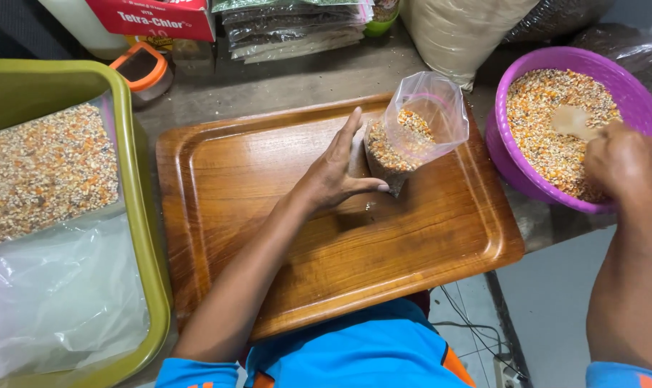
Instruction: Filling a small plastic bag with mixed bird seeds using a scoop and flattening it on a wooden tray.
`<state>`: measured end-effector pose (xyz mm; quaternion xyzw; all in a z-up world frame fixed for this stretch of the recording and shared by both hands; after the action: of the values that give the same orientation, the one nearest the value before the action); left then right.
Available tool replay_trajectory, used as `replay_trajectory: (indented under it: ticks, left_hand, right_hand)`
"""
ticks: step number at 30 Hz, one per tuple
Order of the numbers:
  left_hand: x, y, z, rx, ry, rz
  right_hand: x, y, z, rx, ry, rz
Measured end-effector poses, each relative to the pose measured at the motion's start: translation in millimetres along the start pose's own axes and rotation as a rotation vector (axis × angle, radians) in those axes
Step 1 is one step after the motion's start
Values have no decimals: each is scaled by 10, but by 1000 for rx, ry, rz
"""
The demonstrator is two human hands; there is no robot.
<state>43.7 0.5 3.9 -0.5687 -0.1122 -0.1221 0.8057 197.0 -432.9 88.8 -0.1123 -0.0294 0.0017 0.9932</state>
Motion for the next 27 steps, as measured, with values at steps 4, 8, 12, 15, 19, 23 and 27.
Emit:
replay_trajectory:
  ticks: [4,8,12,15,19,23,27]
  left_hand:
    - [-151,-156,93,97,23,95]
    - [-301,-190,145,396,19,11]
    - [-333,-30,184,622,69,57]
    - [-345,-63,259,698,78,51]
    - [-370,69,256,730,119,102]
    - [-387,63,262,708,101,88]
    - [-372,65,271,694,70,68]
  right_hand:
    - [-166,89,-10,434,161,-73]
    - [-106,-214,-311,929,123,-234]
    - [-43,-455,-542,1255,159,-251]
    - [-63,-379,-540,1438,269,-119]
    - [-155,-393,-402,1495,181,-93]
    - [-203,-336,-330,1561,197,-115]
    - [-221,-250,-166,1605,184,-34]
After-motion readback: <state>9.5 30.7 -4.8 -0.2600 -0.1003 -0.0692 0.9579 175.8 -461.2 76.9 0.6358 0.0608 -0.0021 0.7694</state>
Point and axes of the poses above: each hand's wrist, its own x-axis towards the middle knuckle, its own z-axis out of the back of the hand, y = z × x, the point moved 7 cm from there along x, towards the middle knuckle, and after that the axes turned 6 degrees about -y, right-handed, at the moved point
